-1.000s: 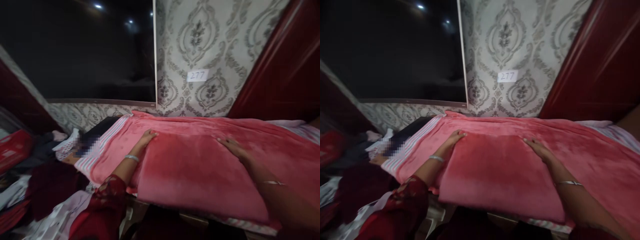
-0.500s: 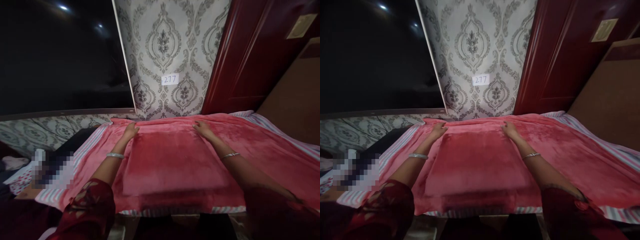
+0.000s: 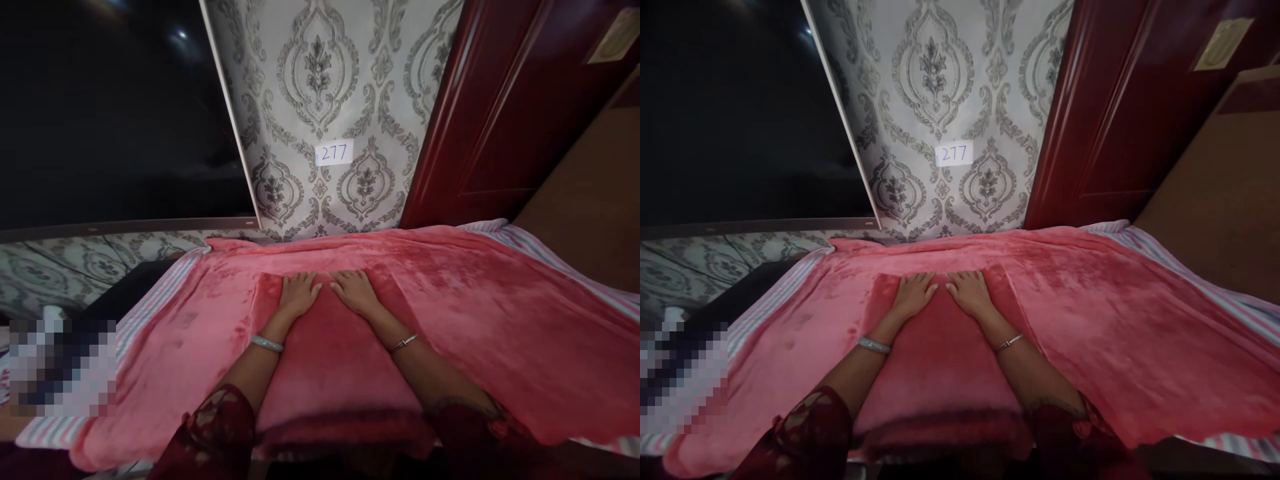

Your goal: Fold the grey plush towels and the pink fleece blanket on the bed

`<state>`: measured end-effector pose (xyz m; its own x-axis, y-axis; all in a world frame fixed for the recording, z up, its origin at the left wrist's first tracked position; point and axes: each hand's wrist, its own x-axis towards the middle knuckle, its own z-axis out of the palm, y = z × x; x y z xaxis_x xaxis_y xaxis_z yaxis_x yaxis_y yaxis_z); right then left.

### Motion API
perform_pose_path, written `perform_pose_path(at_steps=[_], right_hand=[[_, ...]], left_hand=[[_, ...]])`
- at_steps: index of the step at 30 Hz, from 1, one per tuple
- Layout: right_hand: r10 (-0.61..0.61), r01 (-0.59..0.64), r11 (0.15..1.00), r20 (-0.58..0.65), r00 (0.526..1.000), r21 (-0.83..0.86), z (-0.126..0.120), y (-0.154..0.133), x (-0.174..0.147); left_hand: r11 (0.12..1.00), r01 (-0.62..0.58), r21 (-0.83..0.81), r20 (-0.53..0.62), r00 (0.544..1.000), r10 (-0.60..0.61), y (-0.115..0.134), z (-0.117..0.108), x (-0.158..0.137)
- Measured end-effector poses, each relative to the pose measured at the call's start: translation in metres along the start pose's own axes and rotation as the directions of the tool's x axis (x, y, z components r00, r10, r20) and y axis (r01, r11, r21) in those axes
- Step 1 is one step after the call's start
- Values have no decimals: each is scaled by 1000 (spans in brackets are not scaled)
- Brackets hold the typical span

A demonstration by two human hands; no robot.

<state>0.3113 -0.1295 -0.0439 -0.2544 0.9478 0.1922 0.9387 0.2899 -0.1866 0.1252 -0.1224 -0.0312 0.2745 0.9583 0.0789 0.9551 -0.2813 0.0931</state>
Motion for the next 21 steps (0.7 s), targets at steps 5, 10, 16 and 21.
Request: perform_pose_path(at_steps=[5, 10, 16, 21], right_hand=[[-10, 10, 1000, 16, 1000, 20, -3, 4, 5], [131, -130, 991, 42, 990, -29, -14, 17, 5], [299, -298, 954, 78, 951, -23, -24, 45, 2], [357, -364, 930, 100, 929, 54, -26, 59, 1]], left_hand=[[1000, -7, -8, -12, 1000, 7, 0, 1, 4], [999, 6, -32, -36, 999, -7, -1, -2, 3], [979, 202, 35, 23, 979, -203, -43, -21, -2], [936, 353, -3, 34, 935, -353, -68, -26, -12]])
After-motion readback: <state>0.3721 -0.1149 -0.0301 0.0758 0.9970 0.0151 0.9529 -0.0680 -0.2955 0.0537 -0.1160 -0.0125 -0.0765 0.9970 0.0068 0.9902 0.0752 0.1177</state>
